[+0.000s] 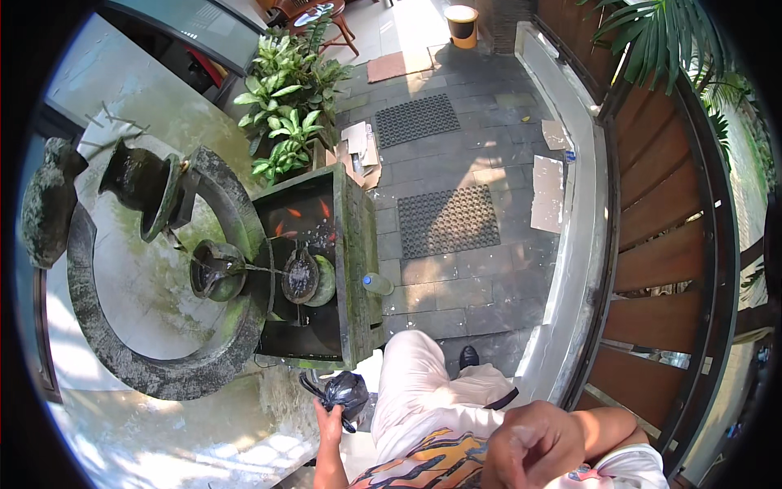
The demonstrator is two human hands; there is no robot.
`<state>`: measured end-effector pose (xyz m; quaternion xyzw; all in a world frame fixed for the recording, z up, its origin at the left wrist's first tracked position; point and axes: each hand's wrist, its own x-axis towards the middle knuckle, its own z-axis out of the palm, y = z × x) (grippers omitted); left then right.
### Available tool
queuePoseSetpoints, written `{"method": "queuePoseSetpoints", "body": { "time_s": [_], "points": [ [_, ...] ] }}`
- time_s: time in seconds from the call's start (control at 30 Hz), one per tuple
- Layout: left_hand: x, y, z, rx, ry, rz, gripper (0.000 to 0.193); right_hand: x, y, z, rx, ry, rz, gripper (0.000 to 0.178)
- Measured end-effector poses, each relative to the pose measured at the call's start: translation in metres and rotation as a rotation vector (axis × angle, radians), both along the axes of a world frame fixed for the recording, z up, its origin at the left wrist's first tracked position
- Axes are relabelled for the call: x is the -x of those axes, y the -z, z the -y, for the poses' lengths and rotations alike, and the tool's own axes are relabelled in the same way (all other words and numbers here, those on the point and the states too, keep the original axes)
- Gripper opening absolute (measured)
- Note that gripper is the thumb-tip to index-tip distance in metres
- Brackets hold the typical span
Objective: Applying masking tape to the bottom edge of an outdoor wall before painting.
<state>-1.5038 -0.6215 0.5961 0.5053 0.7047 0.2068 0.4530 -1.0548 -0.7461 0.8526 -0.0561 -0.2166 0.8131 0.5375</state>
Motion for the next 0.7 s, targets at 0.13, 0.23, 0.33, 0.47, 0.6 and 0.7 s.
{"method": "queuePoseSetpoints", "body": {
  "time_s": [0.13,0.23,0.33,0.47,0.6,0.7],
  "points": [
    [-0.062,0.004,-0.066,-0.047,0.174,0.032,0.06,-0.061,0.049,-0.031,-0.658,-0.042,-0.153,0.028],
    [-0.113,0.001,-0.116,-0.106,0.271,0.009,0.056,-0.1,0.09,-0.034,0.044,0.2,0.417,0.017],
    [-0.187,-0.021,-0.172,-0.187,0.483,-0.086,0.056,-0.101,0.136,-0.072,0.428,0.25,1.069,0.019],
    [-0.275,-0.033,-0.243,-0.242,0.924,-0.142,0.066,-0.127,0.158,-0.138,0.644,0.235,1.521,0.028],
    [-0.396,-0.102,-0.305,-0.234,1.305,-0.082,0.066,-0.153,0.117,-0.223,0.473,0.502,1.596,0.037],
    [-0.461,-0.149,-0.338,-0.216,1.443,-0.107,0.068,-0.187,0.083,-0.296,0.102,0.664,1.92,0.042]
  ]
}}
